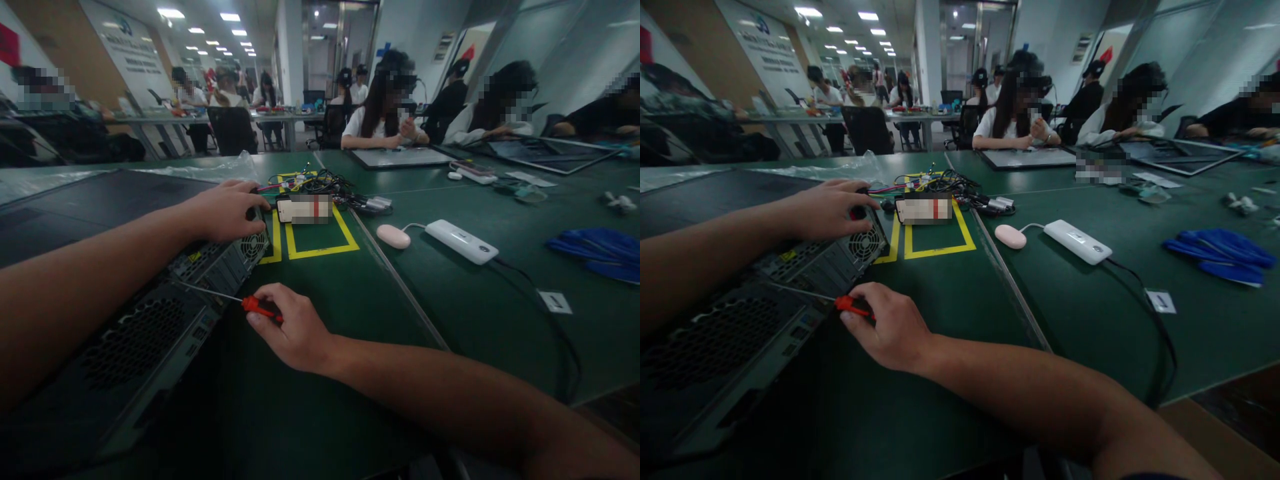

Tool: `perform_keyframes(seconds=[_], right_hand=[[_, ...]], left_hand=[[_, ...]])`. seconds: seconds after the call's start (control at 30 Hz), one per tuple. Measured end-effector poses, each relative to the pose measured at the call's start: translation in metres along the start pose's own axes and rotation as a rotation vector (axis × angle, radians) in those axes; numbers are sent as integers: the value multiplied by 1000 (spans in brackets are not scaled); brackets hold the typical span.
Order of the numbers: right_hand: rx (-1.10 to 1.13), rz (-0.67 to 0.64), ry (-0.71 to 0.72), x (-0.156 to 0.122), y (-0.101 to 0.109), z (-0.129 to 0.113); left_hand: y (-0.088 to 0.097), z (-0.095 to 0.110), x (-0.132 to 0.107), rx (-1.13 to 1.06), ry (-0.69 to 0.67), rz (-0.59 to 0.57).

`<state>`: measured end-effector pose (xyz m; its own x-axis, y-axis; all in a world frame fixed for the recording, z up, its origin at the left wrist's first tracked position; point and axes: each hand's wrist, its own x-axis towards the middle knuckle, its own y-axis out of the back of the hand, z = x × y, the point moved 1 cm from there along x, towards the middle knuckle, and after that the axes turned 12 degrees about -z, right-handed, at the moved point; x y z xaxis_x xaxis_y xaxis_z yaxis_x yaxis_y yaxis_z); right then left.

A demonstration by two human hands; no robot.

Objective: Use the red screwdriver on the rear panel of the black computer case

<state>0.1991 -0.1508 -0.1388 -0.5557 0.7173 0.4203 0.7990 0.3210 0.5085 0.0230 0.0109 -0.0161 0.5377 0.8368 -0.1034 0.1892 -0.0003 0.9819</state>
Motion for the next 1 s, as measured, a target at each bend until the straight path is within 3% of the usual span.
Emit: perform_keyframes(seconds=[0.43,1.0], right_hand=[[-79,-38,-4,1,2,-1],[11,-54,-52,1,-2,0]], left_hand=[[-1,-2,2,30,-23,5],[-3,-3,3,29,-14,15]])
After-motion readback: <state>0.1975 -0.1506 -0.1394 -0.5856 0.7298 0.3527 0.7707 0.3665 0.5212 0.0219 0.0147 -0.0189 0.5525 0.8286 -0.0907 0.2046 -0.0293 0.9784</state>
